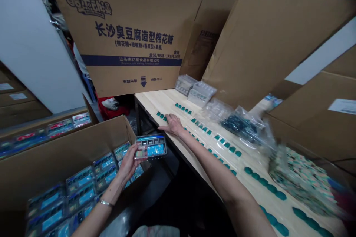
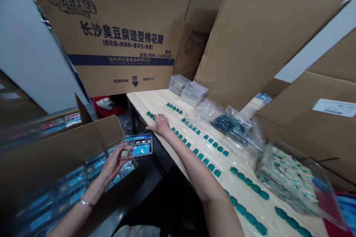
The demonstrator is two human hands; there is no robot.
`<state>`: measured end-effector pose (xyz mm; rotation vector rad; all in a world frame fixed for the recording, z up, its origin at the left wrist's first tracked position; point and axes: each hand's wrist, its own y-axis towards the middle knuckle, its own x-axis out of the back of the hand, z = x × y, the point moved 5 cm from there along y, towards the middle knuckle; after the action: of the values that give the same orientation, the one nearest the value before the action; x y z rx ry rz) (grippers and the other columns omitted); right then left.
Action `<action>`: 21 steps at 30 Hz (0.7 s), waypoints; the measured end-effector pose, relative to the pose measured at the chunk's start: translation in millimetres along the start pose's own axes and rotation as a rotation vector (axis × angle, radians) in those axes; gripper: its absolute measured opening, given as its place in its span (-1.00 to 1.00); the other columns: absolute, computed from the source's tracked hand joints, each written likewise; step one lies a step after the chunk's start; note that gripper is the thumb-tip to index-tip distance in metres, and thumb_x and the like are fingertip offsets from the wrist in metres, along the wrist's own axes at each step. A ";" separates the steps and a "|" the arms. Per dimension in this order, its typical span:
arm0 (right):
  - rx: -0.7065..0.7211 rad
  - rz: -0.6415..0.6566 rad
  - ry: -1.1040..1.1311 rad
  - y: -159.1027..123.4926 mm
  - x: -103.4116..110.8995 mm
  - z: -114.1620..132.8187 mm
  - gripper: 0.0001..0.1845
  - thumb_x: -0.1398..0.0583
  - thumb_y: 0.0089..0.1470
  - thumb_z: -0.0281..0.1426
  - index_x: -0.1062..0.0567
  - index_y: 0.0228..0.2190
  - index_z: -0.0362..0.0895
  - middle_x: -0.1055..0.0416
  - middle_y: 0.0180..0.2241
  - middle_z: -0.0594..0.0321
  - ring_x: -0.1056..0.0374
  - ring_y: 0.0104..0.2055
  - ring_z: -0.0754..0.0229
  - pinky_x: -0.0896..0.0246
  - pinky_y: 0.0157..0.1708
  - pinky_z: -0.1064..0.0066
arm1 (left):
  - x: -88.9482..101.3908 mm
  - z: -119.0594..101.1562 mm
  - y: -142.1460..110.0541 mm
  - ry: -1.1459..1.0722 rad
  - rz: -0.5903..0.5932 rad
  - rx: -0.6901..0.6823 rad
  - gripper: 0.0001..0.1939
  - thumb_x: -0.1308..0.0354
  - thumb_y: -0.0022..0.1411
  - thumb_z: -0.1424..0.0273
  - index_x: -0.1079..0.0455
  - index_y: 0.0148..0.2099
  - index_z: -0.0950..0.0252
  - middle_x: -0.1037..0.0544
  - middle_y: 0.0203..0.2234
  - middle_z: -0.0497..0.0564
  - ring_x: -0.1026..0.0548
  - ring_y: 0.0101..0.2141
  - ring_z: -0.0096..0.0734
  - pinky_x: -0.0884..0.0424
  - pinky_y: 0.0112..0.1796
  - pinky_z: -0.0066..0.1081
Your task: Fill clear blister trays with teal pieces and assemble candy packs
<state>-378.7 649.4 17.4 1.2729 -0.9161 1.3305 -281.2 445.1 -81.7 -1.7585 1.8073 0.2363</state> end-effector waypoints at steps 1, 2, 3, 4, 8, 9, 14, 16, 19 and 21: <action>-0.010 -0.002 -0.011 5.9 -1.1 5.7 -0.14 -0.13 -0.10 0.11 -0.20 0.07 -0.22 -0.21 0.03 -0.11 -0.09 0.08 -0.06 0.01 0.00 0.17 | 1.3 1.5 0.1 0.006 -0.010 -0.004 -0.68 -0.14 0.12 0.35 -0.30 -0.07 0.33 -0.52 -0.26 0.12 -0.54 -0.39 -0.30 -0.50 -0.37 -0.28; -0.022 0.001 -0.029 12.1 -2.9 12.7 -0.14 -0.15 -0.11 0.10 -0.21 0.06 -0.23 -0.23 0.00 -0.12 -0.10 0.06 -0.07 0.00 0.00 0.16 | 2.8 3.0 0.1 0.011 -0.022 -0.009 -0.68 -0.14 0.12 0.36 -0.30 -0.07 0.33 -0.52 -0.26 0.12 -0.54 -0.39 -0.30 -0.51 -0.38 -0.28; -0.035 0.005 -0.051 18.3 -5.0 20.7 -0.15 -0.17 -0.11 0.07 -0.20 0.06 -0.25 -0.24 -0.02 -0.13 -0.11 0.04 -0.09 -0.01 -0.01 0.14 | 4.1 4.4 -0.2 0.013 -0.030 -0.013 -0.68 -0.14 0.12 0.37 -0.30 -0.07 0.33 -0.52 -0.26 0.12 -0.53 -0.39 -0.31 -0.51 -0.38 -0.28; -0.051 0.013 -0.068 24.0 -7.7 29.1 -0.16 -0.20 -0.09 0.01 -0.19 0.07 -0.28 -0.25 -0.03 -0.17 -0.11 0.03 -0.11 -0.03 -0.03 0.14 | 5.1 5.8 -0.5 0.013 -0.036 -0.018 -0.69 -0.14 0.12 0.37 -0.31 -0.07 0.33 -0.52 -0.26 0.11 -0.53 -0.39 -0.31 -0.51 -0.38 -0.27; -0.117 0.031 -0.057 38.6 -14.9 56.0 -0.35 -0.13 0.05 -0.30 -0.14 0.08 -0.46 -0.27 -0.10 -0.29 -0.12 0.01 -0.14 -0.14 -0.14 0.15 | 5.4 10.5 -3.3 -0.003 -0.047 -0.036 -0.73 -0.14 0.11 0.37 -0.32 -0.11 0.32 -0.53 -0.26 0.10 -0.54 -0.35 -0.27 -0.51 -0.34 -0.24; -0.122 0.026 -0.051 39.7 -13.6 59.5 -0.39 -0.08 0.08 -0.35 -0.12 0.09 -0.46 -0.27 -0.10 -0.30 -0.13 0.00 -0.14 -0.16 -0.16 0.15 | 4.5 11.5 -4.3 -0.012 -0.049 -0.035 -0.72 -0.15 0.11 0.37 -0.32 -0.11 0.31 -0.53 -0.26 0.10 -0.54 -0.33 -0.26 -0.51 -0.32 -0.22; -0.117 -0.147 0.104 26.6 24.4 51.7 -0.37 0.01 0.11 -0.35 0.00 0.18 -0.25 -0.24 -0.03 -0.18 -0.12 0.03 -0.14 -0.17 -0.13 0.10 | -10.4 12.5 -10.4 -0.105 0.010 -0.045 -0.71 -0.16 0.11 0.34 -0.30 -0.10 0.28 -0.53 -0.21 0.10 -0.54 -0.31 -0.25 -0.48 -0.24 -0.18; -0.136 -0.296 0.334 9.4 46.5 40.3 -0.34 0.01 0.10 -0.32 0.06 0.20 -0.18 -0.24 -0.02 -0.09 -0.16 0.01 -0.08 -0.15 -0.06 0.10 | -19.3 11.6 -13.1 -0.147 0.035 -0.058 -0.72 -0.16 0.11 0.33 -0.30 -0.11 0.28 -0.53 -0.21 0.08 -0.54 -0.31 -0.28 -0.47 -0.23 -0.20; -0.169 -0.461 0.868 -29.1 59.2 27.5 -0.30 0.03 0.13 -0.28 0.23 0.22 -0.08 -0.22 0.00 0.04 -0.33 -0.16 0.12 -0.23 -0.08 0.20 | -32.8 10.3 -18.4 -0.221 0.046 -0.081 -0.74 -0.17 0.11 0.32 -0.30 -0.14 0.26 -0.53 -0.24 0.04 -0.53 -0.29 -0.30 -0.46 -0.21 -0.18; -0.195 -0.500 1.183 -57.0 50.2 28.5 -0.28 0.02 0.13 -0.24 0.29 0.20 -0.02 -0.20 0.00 0.09 -0.39 -0.27 0.23 -0.28 -0.12 0.24 | -41.4 9.2 -24.0 -0.269 0.055 -0.105 -0.76 -0.16 0.12 0.32 -0.30 -0.15 0.25 -0.53 -0.25 0.00 -0.52 -0.26 -0.31 -0.44 -0.17 -0.15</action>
<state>-312.8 640.2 63.7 0.3414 0.1149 1.2410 -257.9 482.4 -60.7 -1.6576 1.6751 0.5710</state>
